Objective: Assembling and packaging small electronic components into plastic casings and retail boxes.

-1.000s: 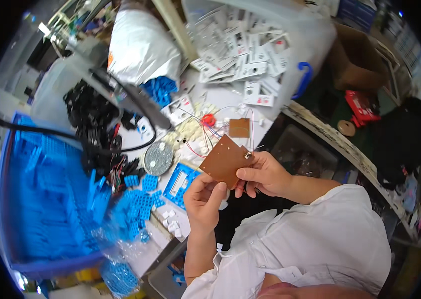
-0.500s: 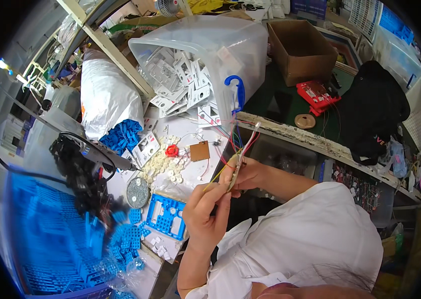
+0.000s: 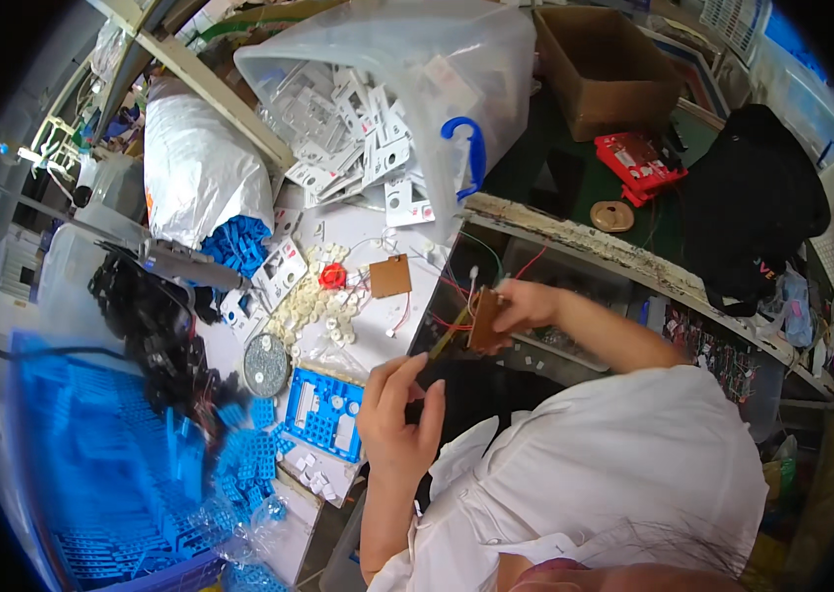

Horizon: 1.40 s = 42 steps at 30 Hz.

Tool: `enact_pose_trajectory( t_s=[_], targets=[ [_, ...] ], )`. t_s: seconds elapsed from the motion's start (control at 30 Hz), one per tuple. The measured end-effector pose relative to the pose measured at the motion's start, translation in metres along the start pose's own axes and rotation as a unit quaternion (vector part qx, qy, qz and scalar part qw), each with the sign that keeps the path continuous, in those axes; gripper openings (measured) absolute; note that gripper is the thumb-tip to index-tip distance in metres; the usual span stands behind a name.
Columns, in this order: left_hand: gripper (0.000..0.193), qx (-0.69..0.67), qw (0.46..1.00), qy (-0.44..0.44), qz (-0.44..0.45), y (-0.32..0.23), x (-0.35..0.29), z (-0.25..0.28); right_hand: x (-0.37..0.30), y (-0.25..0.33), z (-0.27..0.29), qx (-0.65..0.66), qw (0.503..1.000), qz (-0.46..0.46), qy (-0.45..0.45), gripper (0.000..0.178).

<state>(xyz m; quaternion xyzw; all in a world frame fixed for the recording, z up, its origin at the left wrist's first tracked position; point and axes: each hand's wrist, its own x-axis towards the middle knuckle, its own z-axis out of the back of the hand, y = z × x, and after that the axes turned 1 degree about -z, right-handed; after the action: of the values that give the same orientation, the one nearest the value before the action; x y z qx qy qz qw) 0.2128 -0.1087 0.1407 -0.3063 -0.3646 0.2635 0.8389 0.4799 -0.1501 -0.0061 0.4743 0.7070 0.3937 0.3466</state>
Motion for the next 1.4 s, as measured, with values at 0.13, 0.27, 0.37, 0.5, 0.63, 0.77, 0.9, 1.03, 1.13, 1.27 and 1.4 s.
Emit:
enact_pose_trajectory(
  t_s=[0.13,0.27,0.37,0.5,0.63,0.77,0.9,1.03,1.13,1.27,1.4],
  targets=[
    [0.018,0.017,0.996,0.047,0.078,0.039,-0.041,0.025,-0.047,-0.083,0.081,-0.108,0.962,-0.226,-0.108,0.024],
    [0.016,0.000,0.984,0.050,0.173,0.058,-0.070,0.033,-0.072,-0.159,0.134,0.023,0.906,-0.283,-0.313,0.015],
    [0.015,-0.012,0.978,0.038,0.205,0.066,-0.074,0.031,-0.064,-0.170,0.147,0.050,0.899,-0.268,-0.343,0.012],
    [0.014,-0.011,0.979,0.016,0.205,0.072,-0.067,0.028,-0.053,-0.167,0.160,0.028,0.901,-0.289,-0.323,0.019],
    [0.015,-0.027,0.977,0.001,0.210,0.080,-0.059,0.027,-0.065,-0.178,0.193,-0.012,0.863,-0.334,-0.378,0.034],
    [0.013,0.046,0.977,0.075,0.194,0.097,-0.015,0.024,-0.083,-0.204,0.224,-0.012,0.818,-0.329,-0.471,0.021],
    [0.017,0.104,0.968,0.143,0.176,0.143,0.044,0.010,-0.095,-0.225,0.242,-0.029,0.807,-0.349,-0.475,0.019],
    [0.028,0.184,0.949,0.186,0.173,0.177,0.074,-0.005,-0.093,-0.244,0.237,0.003,0.824,-0.351,-0.446,0.028],
    [0.043,0.308,0.893,0.209,0.254,0.206,0.099,-0.036,-0.100,-0.260,0.238,-0.002,0.826,-0.371,-0.425,0.031],
    [0.051,0.279,0.872,0.239,0.324,0.213,0.126,-0.055,-0.098,-0.276,0.242,-0.013,0.817,-0.394,-0.420,0.037],
    [0.044,0.191,0.918,0.159,0.309,0.235,0.118,-0.061,-0.092,-0.283,0.247,-0.015,0.826,-0.387,-0.411,0.040]
  ],
)
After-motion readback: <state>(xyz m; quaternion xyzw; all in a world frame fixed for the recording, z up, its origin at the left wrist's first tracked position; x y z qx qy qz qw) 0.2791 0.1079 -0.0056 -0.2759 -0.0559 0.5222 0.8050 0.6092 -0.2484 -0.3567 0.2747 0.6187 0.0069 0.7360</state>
